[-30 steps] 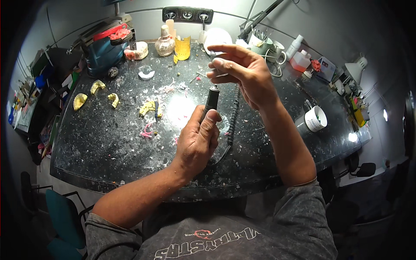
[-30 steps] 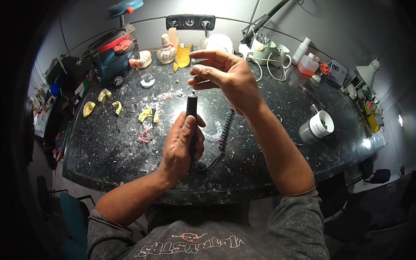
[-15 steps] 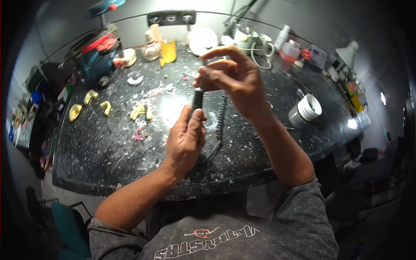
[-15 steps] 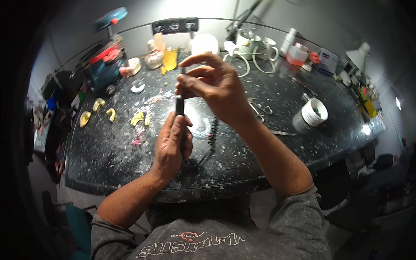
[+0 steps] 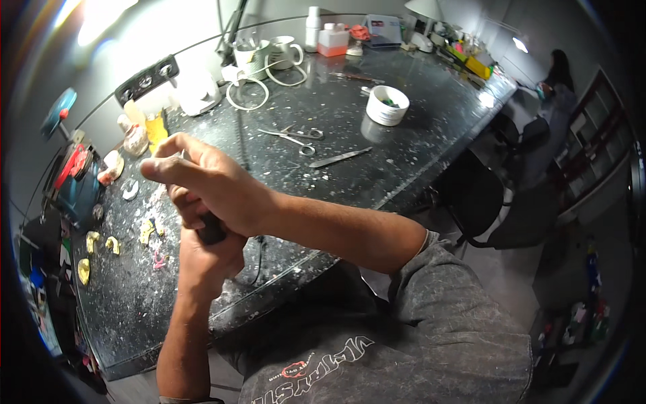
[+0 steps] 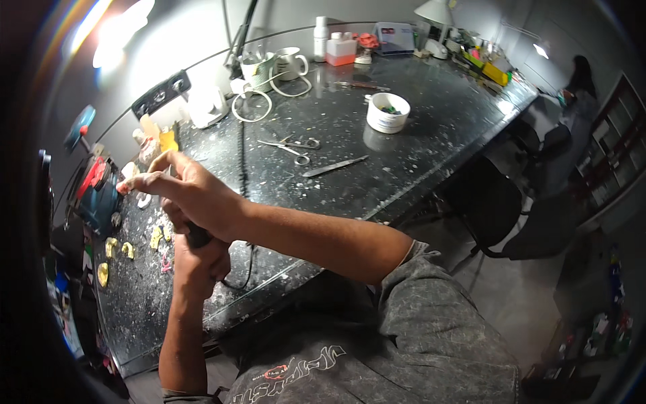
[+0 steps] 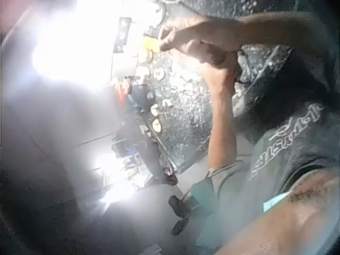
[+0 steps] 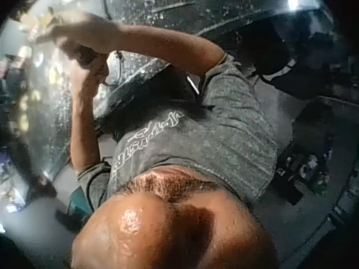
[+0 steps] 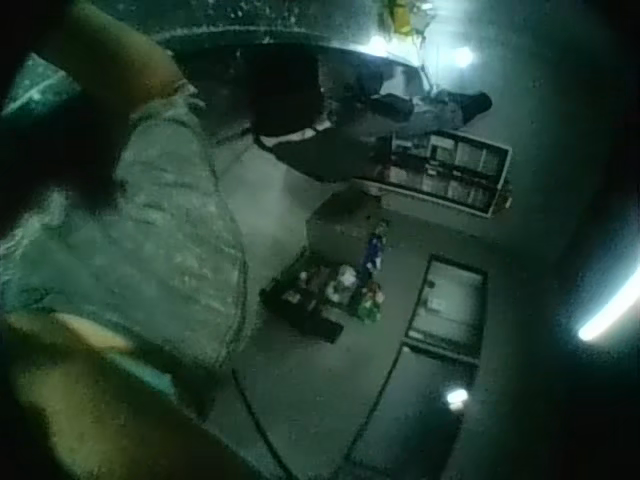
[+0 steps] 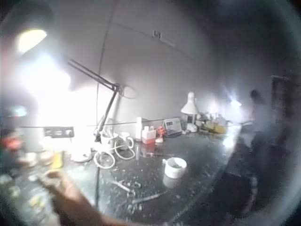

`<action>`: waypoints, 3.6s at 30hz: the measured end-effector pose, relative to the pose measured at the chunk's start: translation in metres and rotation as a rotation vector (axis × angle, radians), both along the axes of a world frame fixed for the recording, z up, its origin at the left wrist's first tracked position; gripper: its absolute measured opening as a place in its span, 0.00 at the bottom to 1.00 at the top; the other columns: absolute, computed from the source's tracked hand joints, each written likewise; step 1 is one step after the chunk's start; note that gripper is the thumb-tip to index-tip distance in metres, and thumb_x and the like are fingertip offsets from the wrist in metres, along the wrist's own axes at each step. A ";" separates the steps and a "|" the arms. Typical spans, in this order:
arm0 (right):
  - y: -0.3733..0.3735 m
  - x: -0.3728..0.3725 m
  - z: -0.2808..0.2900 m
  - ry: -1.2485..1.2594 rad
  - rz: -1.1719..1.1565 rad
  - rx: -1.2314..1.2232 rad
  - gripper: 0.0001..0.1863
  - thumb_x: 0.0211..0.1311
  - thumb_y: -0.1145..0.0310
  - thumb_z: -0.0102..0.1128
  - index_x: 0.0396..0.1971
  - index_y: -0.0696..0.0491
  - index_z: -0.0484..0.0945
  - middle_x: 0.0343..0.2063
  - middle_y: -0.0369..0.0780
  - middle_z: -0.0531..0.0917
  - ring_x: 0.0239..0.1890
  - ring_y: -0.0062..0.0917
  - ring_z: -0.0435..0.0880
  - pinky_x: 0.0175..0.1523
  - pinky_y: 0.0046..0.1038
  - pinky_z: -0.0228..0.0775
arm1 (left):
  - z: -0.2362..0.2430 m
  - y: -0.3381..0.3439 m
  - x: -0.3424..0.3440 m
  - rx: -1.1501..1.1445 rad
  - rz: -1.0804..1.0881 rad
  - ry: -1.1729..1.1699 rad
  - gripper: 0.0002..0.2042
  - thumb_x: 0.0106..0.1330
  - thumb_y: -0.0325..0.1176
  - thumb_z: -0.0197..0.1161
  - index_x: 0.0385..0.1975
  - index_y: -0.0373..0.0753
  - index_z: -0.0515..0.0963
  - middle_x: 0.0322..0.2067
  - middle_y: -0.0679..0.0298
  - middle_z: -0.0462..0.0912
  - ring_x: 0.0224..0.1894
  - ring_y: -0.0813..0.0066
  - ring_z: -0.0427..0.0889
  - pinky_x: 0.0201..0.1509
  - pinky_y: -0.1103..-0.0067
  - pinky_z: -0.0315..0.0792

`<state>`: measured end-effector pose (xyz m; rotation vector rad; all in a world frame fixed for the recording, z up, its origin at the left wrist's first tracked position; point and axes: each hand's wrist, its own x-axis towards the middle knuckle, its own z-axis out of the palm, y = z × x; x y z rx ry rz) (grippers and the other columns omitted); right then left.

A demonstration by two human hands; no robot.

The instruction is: The person cuts sandpaper using scissors, fits articulating paper onto a dental mold by hand, and grinds a clear dental appliance using a rotary handpiece.

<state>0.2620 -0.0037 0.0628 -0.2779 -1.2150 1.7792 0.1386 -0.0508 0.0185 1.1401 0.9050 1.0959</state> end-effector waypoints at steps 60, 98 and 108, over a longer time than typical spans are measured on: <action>0.277 0.033 -0.083 -0.576 -0.768 0.706 0.16 0.64 0.57 0.66 0.40 0.54 0.78 0.29 0.38 0.84 0.32 0.21 0.81 0.41 0.22 0.72 | 0.004 0.072 -0.093 0.268 0.191 0.344 0.24 0.62 0.41 0.65 0.53 0.31 0.78 0.49 0.54 0.83 0.51 0.64 0.81 0.60 0.72 0.68; 0.046 0.034 -0.060 -0.218 -0.424 0.780 0.29 0.68 0.59 0.60 0.59 0.61 0.62 0.46 0.50 0.81 0.44 0.30 0.84 0.54 0.34 0.78 | -0.030 0.053 -0.062 0.852 0.274 0.134 0.15 0.65 0.23 0.64 0.51 0.27 0.75 0.45 0.49 0.82 0.47 0.59 0.85 0.51 0.73 0.83; 0.026 0.027 -0.052 -0.319 -0.227 0.781 0.25 0.63 0.62 0.68 0.53 0.53 0.67 0.46 0.58 0.81 0.51 0.37 0.84 0.54 0.32 0.80 | -0.029 0.054 -0.071 0.887 0.317 0.197 0.18 0.61 0.24 0.66 0.51 0.26 0.74 0.46 0.46 0.83 0.51 0.55 0.83 0.59 0.66 0.76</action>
